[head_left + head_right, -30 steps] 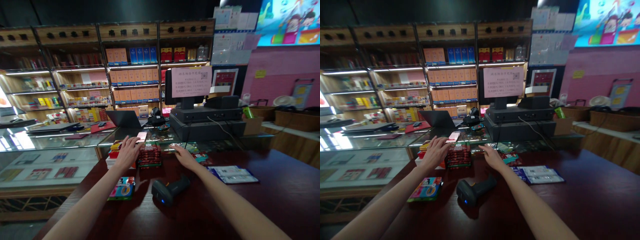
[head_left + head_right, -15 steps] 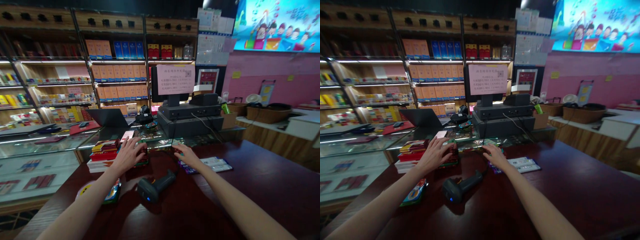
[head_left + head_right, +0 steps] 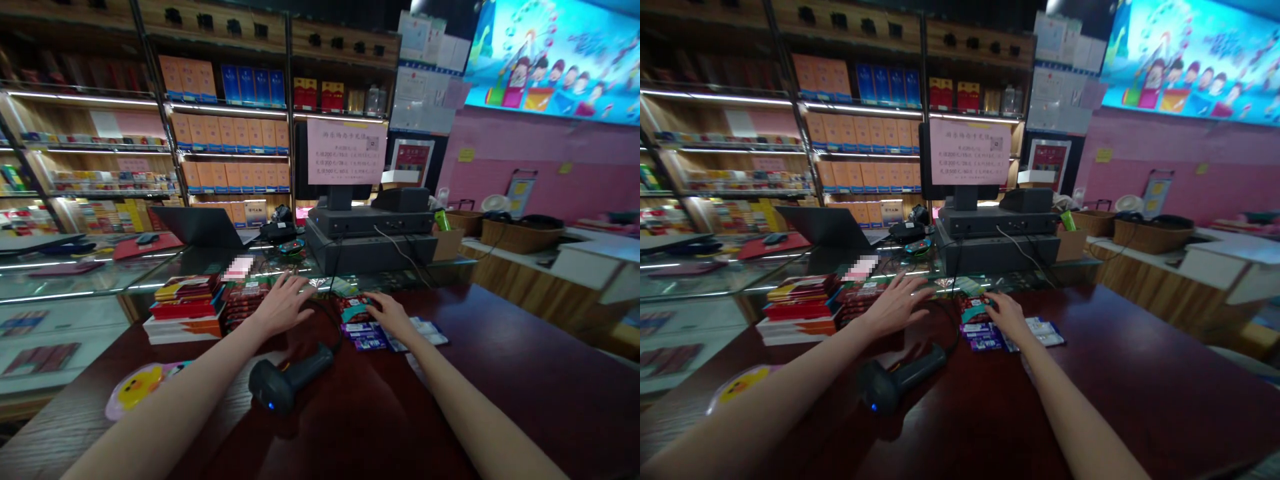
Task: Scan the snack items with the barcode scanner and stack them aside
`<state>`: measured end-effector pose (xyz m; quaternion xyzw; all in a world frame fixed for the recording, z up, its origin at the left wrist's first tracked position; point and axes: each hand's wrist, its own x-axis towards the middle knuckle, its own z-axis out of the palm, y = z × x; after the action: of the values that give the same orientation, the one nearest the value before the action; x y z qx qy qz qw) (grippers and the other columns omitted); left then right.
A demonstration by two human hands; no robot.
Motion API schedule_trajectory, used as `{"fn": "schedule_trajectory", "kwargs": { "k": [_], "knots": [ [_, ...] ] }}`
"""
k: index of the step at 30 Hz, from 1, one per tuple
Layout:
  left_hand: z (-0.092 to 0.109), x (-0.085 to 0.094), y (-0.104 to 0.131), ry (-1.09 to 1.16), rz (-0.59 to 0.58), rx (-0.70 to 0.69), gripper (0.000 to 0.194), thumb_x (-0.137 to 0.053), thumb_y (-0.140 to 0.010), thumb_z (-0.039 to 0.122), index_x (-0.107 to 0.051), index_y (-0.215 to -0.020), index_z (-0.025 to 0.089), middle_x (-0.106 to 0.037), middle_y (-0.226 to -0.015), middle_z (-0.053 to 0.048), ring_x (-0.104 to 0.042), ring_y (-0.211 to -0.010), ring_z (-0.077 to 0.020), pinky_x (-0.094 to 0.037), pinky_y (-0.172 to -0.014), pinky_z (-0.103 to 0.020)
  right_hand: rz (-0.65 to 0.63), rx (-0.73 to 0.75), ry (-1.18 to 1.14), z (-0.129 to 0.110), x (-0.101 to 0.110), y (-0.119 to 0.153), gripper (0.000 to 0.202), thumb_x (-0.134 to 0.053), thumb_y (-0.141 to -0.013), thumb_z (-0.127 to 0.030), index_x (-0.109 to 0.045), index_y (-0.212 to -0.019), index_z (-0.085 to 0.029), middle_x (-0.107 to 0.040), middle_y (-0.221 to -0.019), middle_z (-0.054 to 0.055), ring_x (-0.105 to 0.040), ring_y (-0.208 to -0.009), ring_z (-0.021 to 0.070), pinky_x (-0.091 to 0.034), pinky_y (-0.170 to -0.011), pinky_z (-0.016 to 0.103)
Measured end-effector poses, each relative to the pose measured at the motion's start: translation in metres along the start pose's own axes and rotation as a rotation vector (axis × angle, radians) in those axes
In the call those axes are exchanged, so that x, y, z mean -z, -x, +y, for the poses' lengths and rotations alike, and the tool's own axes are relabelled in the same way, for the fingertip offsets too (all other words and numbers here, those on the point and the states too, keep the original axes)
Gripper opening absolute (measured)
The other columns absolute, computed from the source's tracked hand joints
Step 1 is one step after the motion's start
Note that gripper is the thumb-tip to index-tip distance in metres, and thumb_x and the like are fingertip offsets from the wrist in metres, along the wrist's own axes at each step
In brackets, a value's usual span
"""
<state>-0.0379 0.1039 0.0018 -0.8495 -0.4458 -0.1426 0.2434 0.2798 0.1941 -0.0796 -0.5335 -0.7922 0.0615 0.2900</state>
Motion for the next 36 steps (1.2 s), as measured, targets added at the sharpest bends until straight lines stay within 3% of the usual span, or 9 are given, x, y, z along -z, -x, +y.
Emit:
{"fn": "schedule_trajectory", "kwargs": {
  "k": [6,12,16,25,29,36],
  "knots": [
    [0.021,-0.026,-0.028,0.069,-0.151,-0.026,0.055,-0.06,-0.089,0.05,-0.051,-0.138,0.027,-0.059,-0.131,-0.01,-0.052,-0.122,-0.0277,-0.033,-0.109,-0.045,0.012,-0.094,0.068,0.015,-0.007,0.001,0.041,-0.055,-0.091,-0.034,-0.063,-0.131,-0.029,-0.069,-0.127,0.007,-0.062,-0.118,0.0266,-0.046,-0.099,0.042],
    [0.04,-0.047,-0.052,0.086,-0.344,-0.028,0.046,-0.053,-0.095,0.04,-0.05,-0.14,0.031,-0.065,-0.123,-0.01,-0.053,-0.12,-0.0295,-0.035,-0.105,-0.047,-0.016,-0.143,0.195,0.011,-0.01,0.01,0.039,-0.05,-0.094,-0.033,-0.062,-0.132,-0.028,-0.065,-0.133,0.011,-0.052,-0.132,0.0264,-0.031,-0.11,0.054],
    [0.048,-0.055,-0.066,0.177,-0.452,0.065,0.041,-0.047,-0.096,0.032,-0.054,-0.136,0.031,-0.068,-0.122,-0.01,-0.054,-0.121,-0.0294,-0.033,-0.107,-0.049,-0.039,-0.172,0.22,0.005,-0.008,0.009,0.039,-0.046,-0.096,-0.031,-0.062,-0.131,-0.027,-0.064,-0.134,0.013,-0.051,-0.133,0.026,-0.027,-0.112,0.056],
    [0.055,-0.075,-0.082,0.33,-0.55,0.232,0.044,-0.044,-0.093,0.027,-0.058,-0.135,0.033,-0.067,-0.13,-0.007,-0.057,-0.123,-0.0305,-0.039,-0.105,-0.053,-0.109,-0.2,0.182,0.008,-0.006,0.006,0.036,-0.043,-0.096,-0.027,-0.069,-0.122,-0.027,-0.068,-0.129,0.009,-0.056,-0.126,0.027,-0.025,-0.112,0.058],
    [0.057,-0.079,-0.088,0.406,-0.593,0.32,0.039,-0.048,-0.091,0.027,-0.066,-0.124,0.034,-0.067,-0.131,-0.004,-0.059,-0.123,-0.0297,-0.037,-0.108,-0.054,-0.115,-0.203,0.15,0.008,-0.005,0.004,0.036,-0.042,-0.096,-0.026,-0.07,-0.119,-0.028,-0.069,-0.127,0.006,-0.057,-0.123,0.0261,-0.024,-0.113,0.057],
    [0.056,-0.083,-0.095,0.53,-0.613,0.446,0.031,-0.057,-0.084,0.025,-0.075,-0.108,0.034,-0.072,-0.122,0.002,-0.062,-0.118,-0.0242,-0.04,-0.107,-0.04,-0.128,-0.206,0.102,0.01,-0.003,0.002,0.035,-0.045,-0.094,-0.025,-0.072,-0.115,-0.027,-0.069,-0.128,0.007,-0.057,-0.125,0.0266,-0.022,-0.113,0.06]
  ]
}}
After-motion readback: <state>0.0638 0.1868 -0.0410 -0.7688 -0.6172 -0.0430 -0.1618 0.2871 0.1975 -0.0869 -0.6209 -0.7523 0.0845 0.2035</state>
